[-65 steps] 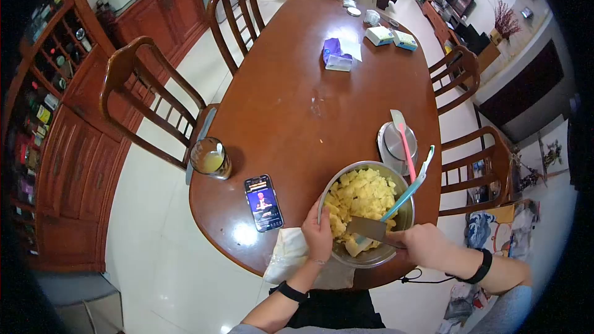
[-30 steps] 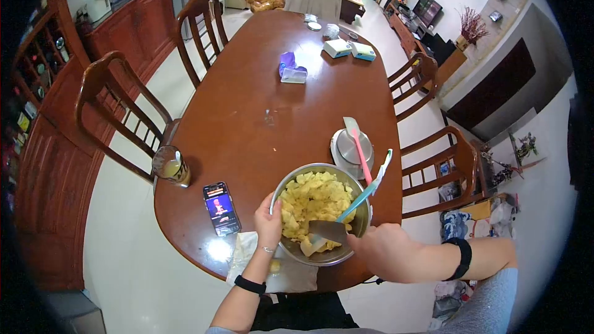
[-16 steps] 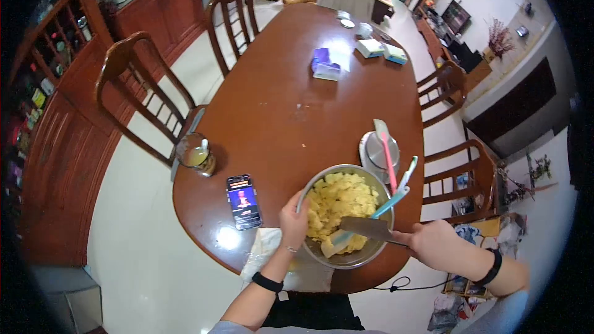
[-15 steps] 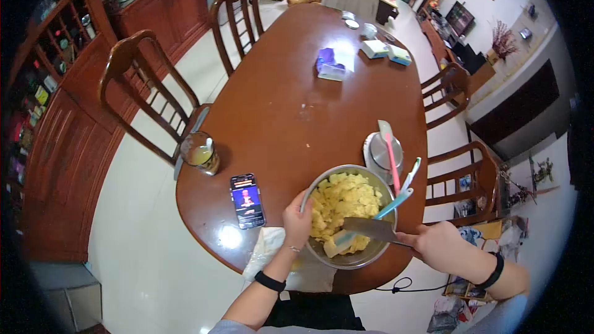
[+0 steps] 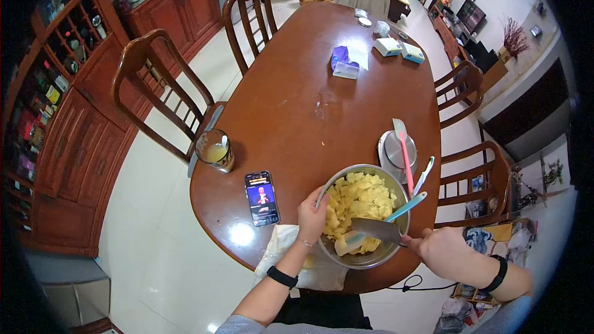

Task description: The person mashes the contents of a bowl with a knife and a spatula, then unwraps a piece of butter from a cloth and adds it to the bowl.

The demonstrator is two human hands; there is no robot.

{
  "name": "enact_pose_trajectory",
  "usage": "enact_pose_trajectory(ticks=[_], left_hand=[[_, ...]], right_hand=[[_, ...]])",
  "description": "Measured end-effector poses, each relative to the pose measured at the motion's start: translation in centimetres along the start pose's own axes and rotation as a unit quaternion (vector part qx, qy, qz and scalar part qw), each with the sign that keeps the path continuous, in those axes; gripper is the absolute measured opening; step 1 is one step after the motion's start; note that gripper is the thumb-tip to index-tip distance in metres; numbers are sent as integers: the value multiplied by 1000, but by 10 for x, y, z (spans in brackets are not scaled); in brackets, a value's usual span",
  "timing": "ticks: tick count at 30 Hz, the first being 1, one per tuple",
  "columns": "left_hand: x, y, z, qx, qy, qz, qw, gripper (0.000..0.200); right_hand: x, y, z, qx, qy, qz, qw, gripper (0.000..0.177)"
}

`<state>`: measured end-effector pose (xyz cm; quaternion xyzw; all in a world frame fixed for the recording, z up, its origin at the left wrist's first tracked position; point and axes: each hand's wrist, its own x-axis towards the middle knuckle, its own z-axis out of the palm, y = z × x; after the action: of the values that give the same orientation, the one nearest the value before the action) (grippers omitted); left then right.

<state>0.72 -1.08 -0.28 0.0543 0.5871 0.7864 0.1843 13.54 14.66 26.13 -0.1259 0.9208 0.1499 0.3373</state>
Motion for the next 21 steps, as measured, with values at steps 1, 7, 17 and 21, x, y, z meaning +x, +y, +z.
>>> enact_pose_trajectory(ticks=[1, 7, 17, 21], left_hand=[[-1, 2, 0, 14, 4, -7, 1000, 26], [-1, 7, 2, 32, 12, -14, 999, 27], [-1, 0, 3, 15, 18, 14, 1000, 25], [-2, 0, 2, 38, 21, -2, 999, 25]], right_hand=[[2, -1, 2, 0, 17, -11, 1000, 46], [14, 5, 5, -7, 33, -32, 999, 42], [35, 53, 47, 83, 24, -37, 996, 42], [45, 48, 54, 129, 28, -26, 991, 42]])
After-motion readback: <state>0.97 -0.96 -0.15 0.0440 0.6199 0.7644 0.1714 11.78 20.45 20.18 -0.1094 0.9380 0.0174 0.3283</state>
